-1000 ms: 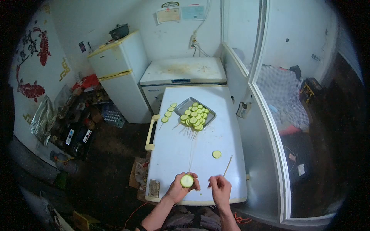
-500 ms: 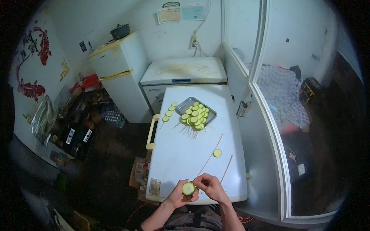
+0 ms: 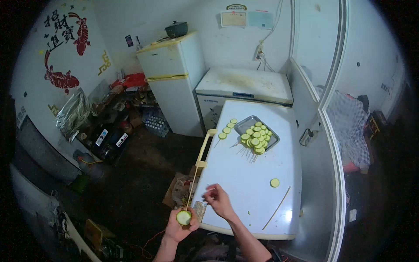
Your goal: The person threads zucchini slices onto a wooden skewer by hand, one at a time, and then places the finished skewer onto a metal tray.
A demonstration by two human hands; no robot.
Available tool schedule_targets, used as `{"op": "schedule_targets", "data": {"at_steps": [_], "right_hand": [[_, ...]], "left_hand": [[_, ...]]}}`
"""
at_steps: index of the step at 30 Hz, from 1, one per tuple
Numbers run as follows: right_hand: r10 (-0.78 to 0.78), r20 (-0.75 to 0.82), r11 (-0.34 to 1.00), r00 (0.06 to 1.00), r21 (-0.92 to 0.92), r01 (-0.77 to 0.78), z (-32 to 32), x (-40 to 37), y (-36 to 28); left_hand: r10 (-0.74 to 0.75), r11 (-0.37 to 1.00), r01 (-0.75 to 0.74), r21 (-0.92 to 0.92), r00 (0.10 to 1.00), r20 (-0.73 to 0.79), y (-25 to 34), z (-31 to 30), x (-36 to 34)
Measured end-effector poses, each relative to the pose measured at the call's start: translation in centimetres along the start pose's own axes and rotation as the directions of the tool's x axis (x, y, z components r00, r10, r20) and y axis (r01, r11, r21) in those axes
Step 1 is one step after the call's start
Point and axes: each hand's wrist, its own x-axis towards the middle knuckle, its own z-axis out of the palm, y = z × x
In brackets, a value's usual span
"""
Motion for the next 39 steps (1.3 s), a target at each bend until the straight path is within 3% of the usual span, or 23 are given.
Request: {"op": "schedule_targets", "data": {"at_steps": [1, 3, 4, 6, 11, 13, 15, 16, 19, 21, 22, 23, 24, 26, 28, 29, 31, 34, 37, 38, 39], "right_hand": [[0.001, 0.001, 0.991, 1.000, 0.131, -0.001, 1.4, 1.0, 0.7], [-0.099, -0.122, 0.984, 0.988, -0.159, 0.079, 2.3, 2.5, 1.4], [-0.105, -0.140, 0.982, 0.985, -0.169, 0.081, 1.8, 2.9, 1.2], [0.139, -0.181, 0.977, 0.974, 0.185, -0.105, 0.6, 3.3, 0.0], [0.054, -0.416, 0.968, 0.908, 0.244, 0.055, -5.5, 0.8, -2.6], [-0.060, -0.640, 0.982, 0.766, 0.101, 0.162, -8.9, -1.4, -2.2], [0.028, -0.758, 0.913, 0.651, 0.284, 0.292, -11.8, -4.1, -2.6], [0.002, -0.802, 0.903, 0.597, 0.258, 0.343, -13.1, -5.4, -2.9], [-0.066, -0.899, 0.948, 0.434, 0.078, 0.308, -17.4, -9.2, -2.5], [-0.037, -0.956, 0.944, 0.290, 0.062, 0.325, -20.0, -11.8, -1.9], [-0.056, -0.972, 0.948, 0.229, 0.021, 0.319, -21.6, -13.1, -0.6], [-0.032, -0.982, 0.959, 0.186, 0.022, 0.283, -22.8, -14.4, 0.0], [0.010, -0.984, 0.965, 0.177, 0.056, 0.257, -23.7, -15.7, 0.4], [0.055, -0.986, 0.969, 0.157, 0.091, 0.228, -24.4, -18.1, 1.1], [0.200, -0.951, 0.960, 0.235, 0.238, 0.147, -24.7, -20.1, 2.2], [0.200, -0.953, 0.961, 0.229, 0.237, 0.144, -24.7, -20.9, 3.1], [0.244, -0.938, 0.959, 0.245, 0.271, 0.080, -24.4, -22.0, 4.8], [0.328, -0.910, 0.930, 0.255, 0.358, 0.079, -23.3, -23.0, 4.9], [0.363, -0.893, 0.916, 0.265, 0.395, 0.075, -22.9, -23.4, 5.1], [0.359, -0.894, 0.920, 0.268, 0.388, 0.064, -22.9, -23.4, 5.1], [0.354, -0.897, 0.921, 0.265, 0.384, 0.068, -22.9, -23.3, 5.3]], "left_hand": [[-0.001, 1.000, 0.001, -0.001, 1.000, 0.004, 0.1, -0.3, -0.1], [0.008, 1.000, -0.008, -0.018, 0.999, -0.035, 0.0, -0.7, 0.3], [-0.008, 1.000, 0.007, -0.016, 1.000, -0.020, -0.2, -0.6, 0.6], [-0.067, 0.996, 0.070, 0.051, 0.996, -0.063, -1.2, -0.5, 0.8], [-0.393, 0.919, 0.392, 0.033, 0.919, 0.037, -6.4, 1.1, 3.4], [-0.515, 0.857, 0.511, 0.073, 0.854, 0.073, -9.0, 1.9, 4.5], [-0.559, 0.828, 0.558, 0.049, 0.820, 0.124, -11.8, 2.0, 5.8], [-0.606, 0.796, 0.599, 0.091, 0.781, 0.151, -13.0, 2.6, 6.5], [-0.692, 0.722, 0.662, 0.201, 0.682, 0.238, -16.0, 3.6, 8.2], [-0.762, 0.613, 0.609, 0.504, 0.624, 0.173, -18.0, 6.0, 9.1], [-0.639, 0.492, 0.311, 0.813, 0.763, 0.095, -20.7, 2.3, 11.8], [-0.482, 0.351, 0.130, 0.927, 0.874, 0.060, -22.6, 0.6, 14.8], [-0.303, 0.150, -0.080, 0.986, 0.945, 0.122, -22.7, 0.5, 18.1], [0.017, -0.281, -0.238, 0.930, 0.967, 0.253, -24.3, -0.4, 25.6], [0.136, -0.408, -0.287, 0.866, 0.919, 0.369, -25.3, 0.8, 31.1], [0.131, -0.404, -0.288, 0.868, 0.921, 0.367, -25.7, 1.7, 32.6], [0.112, -0.528, -0.278, 0.803, 0.914, 0.391, -26.5, 3.6, 35.0], [-0.011, -0.599, -0.273, 0.753, 0.943, 0.333, -28.0, 3.7, 37.2], [-0.013, -0.635, -0.282, 0.719, 0.935, 0.355, -29.5, 1.8, 39.5], [-0.017, -0.635, -0.290, 0.716, 0.932, 0.363, -29.2, 2.4, 39.6], [0.037, -0.518, -0.308, 0.798, 0.924, 0.381, -28.8, 2.8, 39.5]]}}
